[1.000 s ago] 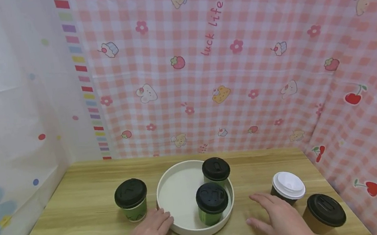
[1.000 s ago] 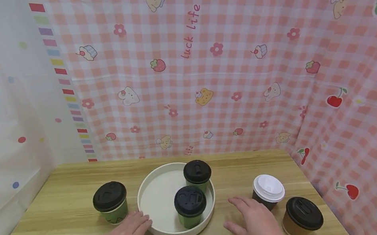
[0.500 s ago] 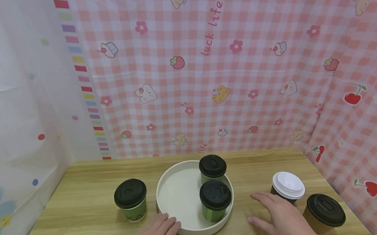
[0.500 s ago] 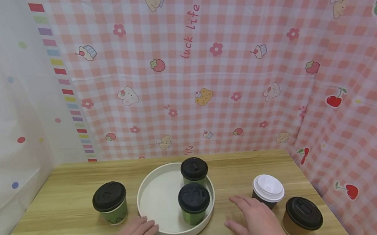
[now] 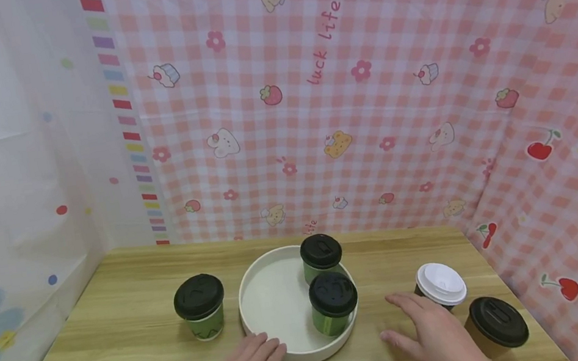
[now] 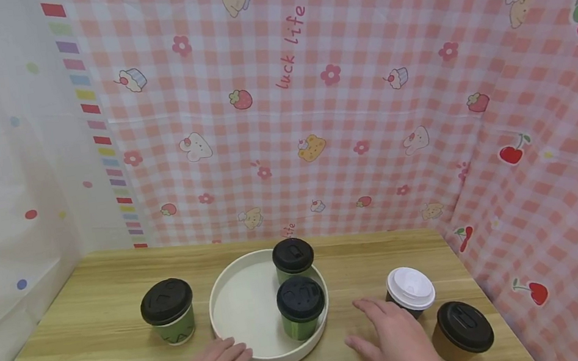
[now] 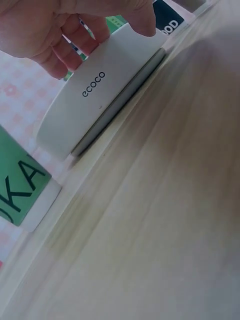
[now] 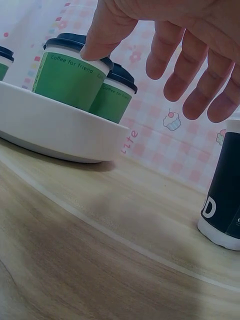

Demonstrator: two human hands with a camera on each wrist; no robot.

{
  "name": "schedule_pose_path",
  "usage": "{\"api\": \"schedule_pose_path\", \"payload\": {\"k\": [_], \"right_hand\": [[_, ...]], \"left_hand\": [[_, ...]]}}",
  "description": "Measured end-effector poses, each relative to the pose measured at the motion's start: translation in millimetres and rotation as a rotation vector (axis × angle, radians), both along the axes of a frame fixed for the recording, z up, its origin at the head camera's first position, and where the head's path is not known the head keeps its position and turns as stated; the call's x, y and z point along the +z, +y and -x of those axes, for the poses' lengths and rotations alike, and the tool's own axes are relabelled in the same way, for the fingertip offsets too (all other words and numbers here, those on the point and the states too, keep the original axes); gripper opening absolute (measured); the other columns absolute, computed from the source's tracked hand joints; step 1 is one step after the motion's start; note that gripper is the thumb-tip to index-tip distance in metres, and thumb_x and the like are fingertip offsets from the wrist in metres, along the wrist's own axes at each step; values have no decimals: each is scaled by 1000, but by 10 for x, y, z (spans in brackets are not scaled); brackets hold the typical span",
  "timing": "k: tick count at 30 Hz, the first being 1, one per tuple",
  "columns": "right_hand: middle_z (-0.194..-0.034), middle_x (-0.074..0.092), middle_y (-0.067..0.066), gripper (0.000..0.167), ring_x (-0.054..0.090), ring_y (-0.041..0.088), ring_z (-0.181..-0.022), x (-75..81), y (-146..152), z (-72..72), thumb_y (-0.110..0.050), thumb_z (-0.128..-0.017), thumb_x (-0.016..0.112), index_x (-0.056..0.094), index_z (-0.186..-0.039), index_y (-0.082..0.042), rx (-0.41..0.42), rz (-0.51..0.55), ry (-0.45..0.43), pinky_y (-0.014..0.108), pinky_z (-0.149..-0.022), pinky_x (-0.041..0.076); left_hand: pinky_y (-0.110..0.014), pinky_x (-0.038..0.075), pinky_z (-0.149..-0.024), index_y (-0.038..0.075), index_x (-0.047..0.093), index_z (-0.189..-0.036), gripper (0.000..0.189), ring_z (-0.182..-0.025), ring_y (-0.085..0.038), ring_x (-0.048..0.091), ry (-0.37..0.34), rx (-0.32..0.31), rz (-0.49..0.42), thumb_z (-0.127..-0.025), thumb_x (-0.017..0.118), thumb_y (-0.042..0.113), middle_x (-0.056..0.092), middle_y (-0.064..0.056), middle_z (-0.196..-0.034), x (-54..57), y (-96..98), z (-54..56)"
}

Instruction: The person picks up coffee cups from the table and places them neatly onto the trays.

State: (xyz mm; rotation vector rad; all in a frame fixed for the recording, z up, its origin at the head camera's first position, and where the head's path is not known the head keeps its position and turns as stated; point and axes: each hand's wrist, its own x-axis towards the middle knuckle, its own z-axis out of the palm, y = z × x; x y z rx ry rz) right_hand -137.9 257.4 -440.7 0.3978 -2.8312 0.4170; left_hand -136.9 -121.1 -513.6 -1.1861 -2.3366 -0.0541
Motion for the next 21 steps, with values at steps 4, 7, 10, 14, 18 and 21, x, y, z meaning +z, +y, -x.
{"api": "schedule_pose_path", "payload": {"k": [4, 7, 10, 14, 18, 21], "right_hand": [[-132, 75, 5, 58, 71, 30, -122, 2, 21, 6, -43, -86, 88, 72, -133, -13, 6, -8, 29, 53, -99, 61], [-132, 75, 5, 58, 71, 30, -122, -1, 38, 11, -43, -86, 89, 72, -133, -13, 12, -14, 56, 53, -98, 62], [-131, 75, 5, 59, 72, 30, -121, -3, 51, 9, -43, -85, 90, 73, -132, -12, 18, -20, 92, 52, -97, 62], [-130, 76, 5, 59, 73, 28, -120, 9, 65, 7, -42, -84, 90, 73, -131, -12, 17, -29, 111, 50, -95, 63], [-129, 76, 6, 59, 73, 29, -119, 27, 80, 4, -43, -84, 90, 73, -131, -12, 15, -32, 110, 51, -94, 63], [-129, 76, 6, 59, 73, 30, -119, 41, 97, -4, -43, -85, 90, 73, -131, -12, 14, -33, 113, 52, -94, 63]], "left_hand": [[-39, 61, -105, 7, 69, -135, 64, -122, -24, 69, 38, -7, 10, -84, 88, 41, 73, -5, -127, 5, 50, -4], [-38, 61, -104, 7, 69, -135, 65, -120, -23, 69, 63, -18, 25, -84, 88, 43, 73, -5, -127, 10, 89, 0], [-38, 61, -103, 6, 68, -136, 65, -119, -23, 69, 64, -31, 34, -86, 86, 44, 73, -5, -127, 7, 131, 7], [-37, 62, -100, 7, 69, -134, 67, -116, -22, 70, 105, -41, 20, -83, 87, 46, 73, -4, -124, -20, 205, 15], [-35, 61, -98, 8, 69, -132, 68, -112, -20, 70, 145, -43, 12, -81, 88, 48, 74, -3, -121, -41, 290, 12], [-34, 61, -97, 8, 69, -133, 67, -111, -19, 70, 131, -39, 27, -83, 86, 49, 73, -3, -121, -38, 349, 6]]}}
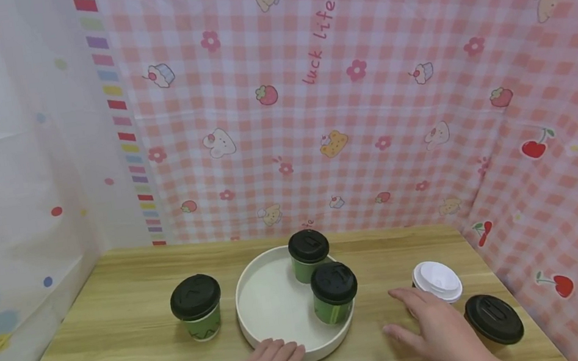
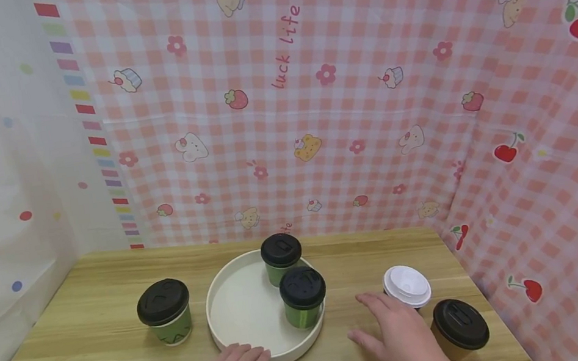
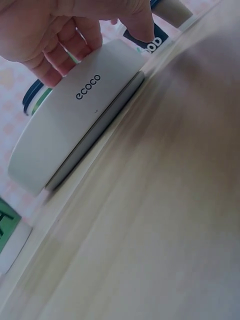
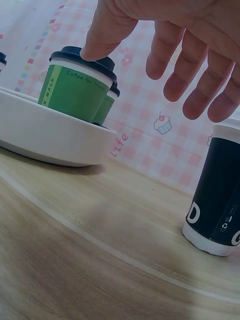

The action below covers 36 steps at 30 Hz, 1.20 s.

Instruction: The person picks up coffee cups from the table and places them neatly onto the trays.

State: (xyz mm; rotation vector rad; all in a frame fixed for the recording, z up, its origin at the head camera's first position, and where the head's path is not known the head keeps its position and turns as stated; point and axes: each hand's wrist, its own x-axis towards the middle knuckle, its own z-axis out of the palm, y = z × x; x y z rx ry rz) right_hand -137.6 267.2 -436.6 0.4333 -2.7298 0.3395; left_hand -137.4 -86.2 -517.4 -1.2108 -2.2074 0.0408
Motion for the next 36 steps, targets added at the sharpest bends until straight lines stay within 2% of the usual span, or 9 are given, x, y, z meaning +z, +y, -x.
{"api": "schedule_pose_path", "payload": {"k": [5, 11, 20, 28, 33, 34, 36], "right_hand": [[-130, 76, 7, 59, 72, 32, -120, 20, 2, 1, -44, -85, 89, 72, -133, -12, -3, 4, -4, 54, -96, 62], [-133, 75, 7, 60, 71, 33, -124, 55, 15, 1, -44, -86, 88, 71, -134, -13, -8, 23, -16, 56, -97, 62], [-132, 75, 7, 60, 71, 33, -125, 91, 3, 3, -44, -86, 88, 71, -134, -11, 8, 33, -4, 56, -100, 60], [-130, 76, 8, 60, 72, 32, -122, 141, 12, 12, -43, -86, 89, 72, -134, -11, 4, 30, -2, 55, -98, 61], [-130, 75, 13, 61, 72, 37, -120, 305, 64, 53, -41, -87, 88, 70, -136, -9, -6, 57, 7, 60, -95, 61], [-131, 75, 14, 62, 71, 38, -120, 347, 86, 70, -42, -88, 88, 70, -137, -9, -11, 65, -1, 60, -94, 61], [-135, 72, 19, 65, 70, 42, -122, 427, 148, 121, -42, -90, 86, 66, -141, -8, -18, 80, -28, 62, -94, 61]], "left_hand": [[-32, 60, -98, 8, 66, -136, 67, -112, -17, 68, -36, 24, 38, -88, 82, 51, 72, -3, -124, 14, 70, -18], [-30, 58, -95, 8, 66, -134, 69, -108, -15, 66, 49, 51, 48, -85, 81, 55, 72, -2, -122, 14, 165, -28], [-27, 54, -93, 11, 69, -130, 71, -103, -13, 64, 110, 116, 65, -82, 77, 63, 69, 1, -117, -34, 328, -35], [-28, 54, -94, 10, 66, -134, 72, -104, -14, 63, 31, 159, 83, -84, 77, 62, 68, 0, -120, -30, 391, -87], [-28, 56, -95, 12, 68, -130, 70, -105, -14, 65, 70, 149, 22, -84, 73, 63, 70, 1, -119, -67, 391, -81], [-28, 56, -96, 12, 68, -131, 70, -106, -14, 66, 65, 145, 17, -85, 72, 64, 70, 1, -120, -66, 383, -85], [-29, 57, -99, 11, 66, -133, 69, -112, -16, 67, 8, 142, 28, -87, 72, 62, 70, -1, -125, -32, 353, -103]]}}
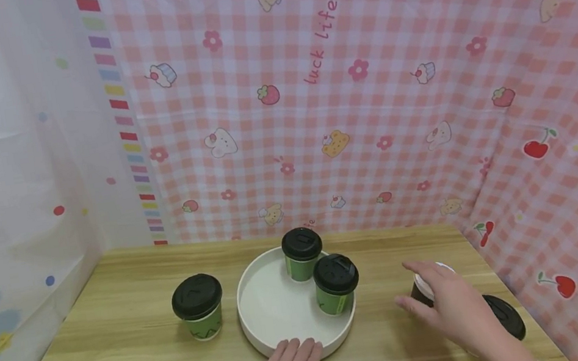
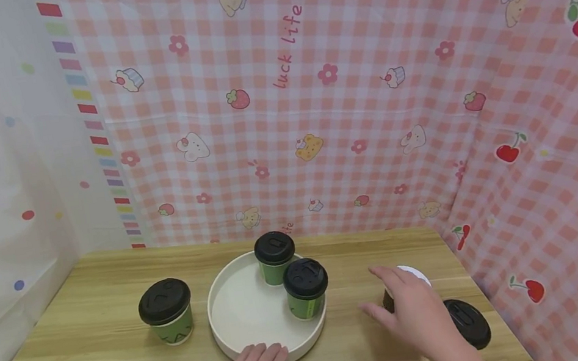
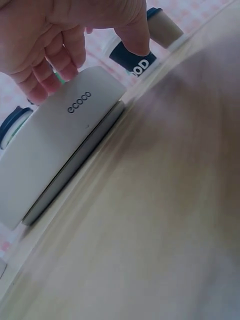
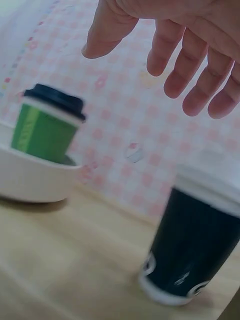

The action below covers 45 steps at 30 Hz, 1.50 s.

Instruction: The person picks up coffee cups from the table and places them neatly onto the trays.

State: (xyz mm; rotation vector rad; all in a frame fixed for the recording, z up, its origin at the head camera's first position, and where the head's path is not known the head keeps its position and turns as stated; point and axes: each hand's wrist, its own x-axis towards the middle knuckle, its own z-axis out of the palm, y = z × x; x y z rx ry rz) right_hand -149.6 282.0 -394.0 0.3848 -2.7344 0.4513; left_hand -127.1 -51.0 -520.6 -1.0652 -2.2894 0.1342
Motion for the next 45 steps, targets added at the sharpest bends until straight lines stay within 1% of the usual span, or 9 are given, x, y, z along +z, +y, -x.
{"api": "schedule_pose_path", "payload": {"k": [4, 6, 13, 16, 18, 22, 26, 31, 45], "right_hand": [[-143, 64, 29, 72, 65, 52, -126, 111, 196, 165, -45, -96, 80, 58, -149, -3, -33, 0, -77, 66, -97, 57], [-144, 62, 32, 76, 62, 55, -127, 129, 303, 246, -47, -95, 79, 55, -150, -1, -55, -26, -85, 69, -99, 54], [-143, 61, 34, 87, 60, 58, -127, 81, 515, 364, -55, -88, 83, 55, -151, -2, -91, -121, -104, 71, -100, 52], [-141, 62, 34, 91, 60, 59, -125, 42, 535, 402, -58, -86, 84, 55, -151, -2, -92, -152, -133, 71, -97, 53], [-138, 63, 34, 92, 62, 59, -123, 3, 551, 431, -59, -84, 85, 56, -150, -2, -86, -174, -132, 71, -97, 53], [-137, 64, 35, 95, 63, 59, -119, -62, 577, 458, -64, -82, 84, 57, -150, -3, -90, -209, -154, 70, -95, 54], [-143, 59, 35, 97, 65, 57, -118, -80, 578, 465, -69, -83, 81, 54, -153, -6, -111, -205, -253, 70, -91, 56], [-145, 58, 34, 95, 66, 52, -119, -82, 562, 486, -65, -84, 82, 54, -152, -5, -116, -171, -340, 68, -88, 57], [-142, 61, 34, 91, 68, 45, -112, -113, 547, 529, -53, -83, 88, 55, -150, -2, -98, -138, -352, 61, -85, 59]], "left_hand": [[-32, 55, -109, 9, 61, -141, 72, -124, -20, 64, -162, 45, 67, -91, 75, 58, 67, -5, -136, 139, -103, -44], [-32, 54, -111, 8, 60, -142, 72, -127, -21, 63, -206, 66, 87, -92, 75, 56, 66, -6, -138, 205, -162, -51], [-31, 54, -109, 6, 69, -134, 66, -122, -20, 64, -142, 69, 81, -90, 77, 55, 70, -6, -131, 242, -372, -32], [-32, 55, -109, 6, 69, -134, 64, -123, -20, 65, -172, 71, 71, -91, 77, 54, 71, -7, -131, 228, -422, -39], [-32, 56, -108, 6, 70, -132, 64, -121, -21, 66, -154, 56, 54, -90, 79, 53, 71, -7, -129, 205, -436, -38], [-32, 57, -107, 6, 70, -132, 62, -120, -21, 67, -176, 33, 49, -91, 78, 52, 71, -8, -129, 186, -442, -43], [-32, 57, -108, 5, 69, -133, 61, -121, -21, 66, -198, 25, 55, -92, 77, 51, 71, -8, -130, 174, -447, -46], [-31, 57, -107, 6, 70, -130, 61, -119, -21, 66, -152, 20, 46, -89, 79, 51, 71, -7, -127, 151, -455, -39], [-32, 57, -108, 7, 68, -134, 62, -121, -21, 65, -188, 36, 56, -91, 77, 51, 69, -6, -129, 172, -466, -54]]}}
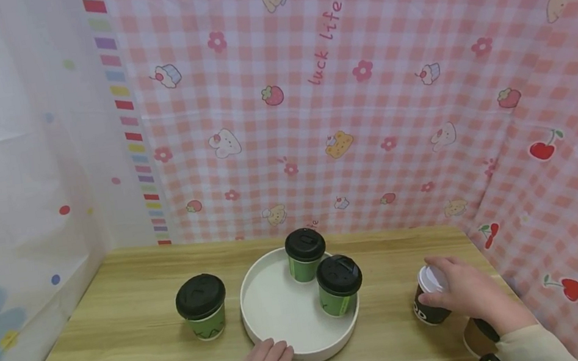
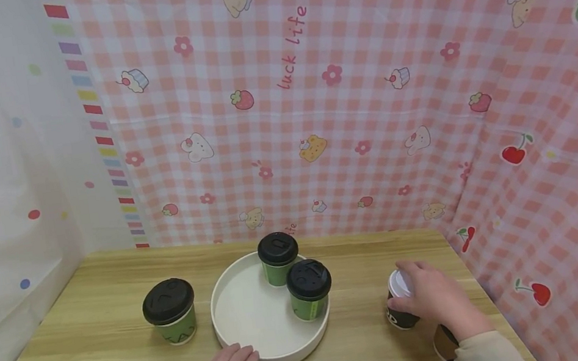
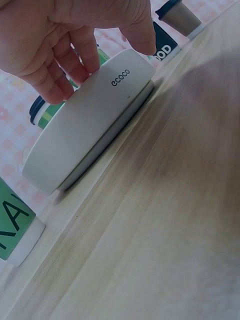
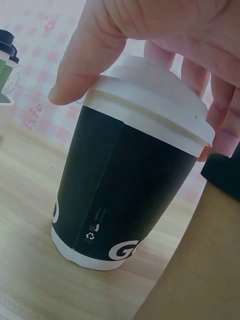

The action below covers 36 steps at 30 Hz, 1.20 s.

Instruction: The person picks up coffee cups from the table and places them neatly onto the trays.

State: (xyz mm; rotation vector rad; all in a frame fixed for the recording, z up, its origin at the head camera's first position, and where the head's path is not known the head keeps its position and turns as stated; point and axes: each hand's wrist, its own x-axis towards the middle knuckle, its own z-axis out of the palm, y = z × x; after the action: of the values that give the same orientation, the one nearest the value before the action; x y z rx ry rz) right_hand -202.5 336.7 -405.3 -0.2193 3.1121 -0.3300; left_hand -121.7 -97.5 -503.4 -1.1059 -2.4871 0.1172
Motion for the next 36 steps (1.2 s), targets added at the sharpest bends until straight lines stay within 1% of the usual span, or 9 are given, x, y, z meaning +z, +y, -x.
{"api": "schedule_pose_path", "payload": {"k": [5, 7, 11, 15, 19, 22, 25, 31, 36], "right_hand": [[-141, 62, 34, 88, 68, 43, -110, 17, 2, 7, -52, -84, 87, 56, -150, -3, -6, -4, -10, 58, -83, 60], [-138, 63, 33, 87, 69, 41, -107, 26, 2, 5, -52, -84, 86, 57, -149, -3, -4, -10, 2, 56, -80, 60], [-132, 67, 33, 84, 70, 36, -100, 62, -3, -6, -51, -84, 86, 59, -146, -1, 24, -1, 71, 52, -77, 60], [-130, 69, 31, 83, 71, 32, -95, 154, -37, -26, -52, -83, 87, 61, -145, -2, 59, 6, 148, 49, -73, 60], [-133, 70, 27, 82, 71, 30, -94, 272, -126, -82, -53, -84, 87, 62, -146, -7, 67, 7, 173, 45, -71, 58], [-136, 69, 25, 80, 70, 29, -94, 354, -220, -136, -53, -83, 87, 63, -146, -10, 68, 4, 178, 43, -71, 58], [-138, 69, 22, 79, 70, 29, -96, 421, -312, -182, -53, -83, 87, 63, -146, -12, 87, -4, 194, 43, -71, 58], [-138, 71, 15, 79, 71, 30, -104, 508, -449, -274, -54, -81, 88, 63, -147, -16, 122, -18, 239, 42, -72, 58], [-137, 70, 14, 79, 70, 28, -106, 562, -534, -338, -51, -81, 89, 63, -147, -16, 165, 3, 249, 40, -76, 58]], "left_hand": [[-32, 57, -108, 6, 69, -133, 62, -120, -21, 65, 19, -9, -9, -90, 79, 51, 69, -7, -128, -17, 0, 4], [-32, 58, -107, 6, 68, -132, 63, -120, -21, 65, 19, -11, -12, -90, 79, 51, 69, -7, -128, -23, -1, 4], [-33, 58, -107, 6, 68, -133, 63, -120, -22, 65, 12, -14, -10, -90, 78, 51, 69, -7, -128, -27, -5, 4], [-33, 58, -107, 6, 68, -133, 63, -120, -22, 65, 9, -15, -4, -91, 78, 50, 69, -7, -128, -24, -8, 8], [-33, 58, -107, 5, 68, -134, 63, -120, -22, 65, 8, -17, -4, -91, 78, 50, 69, -8, -129, -26, -8, 7], [-33, 58, -107, 5, 68, -133, 64, -120, -22, 65, 20, -18, -8, -90, 78, 51, 69, -8, -129, -31, -7, 5], [-33, 58, -107, 5, 68, -133, 64, -120, -22, 66, 39, -18, -12, -89, 79, 51, 69, -7, -128, -37, -6, 8], [-33, 58, -107, 5, 69, -132, 65, -120, -22, 66, 55, -22, -22, -88, 80, 51, 70, -8, -128, -52, -9, 5], [-33, 58, -107, 6, 69, -132, 65, -120, -22, 66, 63, -24, -28, -88, 80, 51, 70, -7, -127, -61, -8, 5]]}}
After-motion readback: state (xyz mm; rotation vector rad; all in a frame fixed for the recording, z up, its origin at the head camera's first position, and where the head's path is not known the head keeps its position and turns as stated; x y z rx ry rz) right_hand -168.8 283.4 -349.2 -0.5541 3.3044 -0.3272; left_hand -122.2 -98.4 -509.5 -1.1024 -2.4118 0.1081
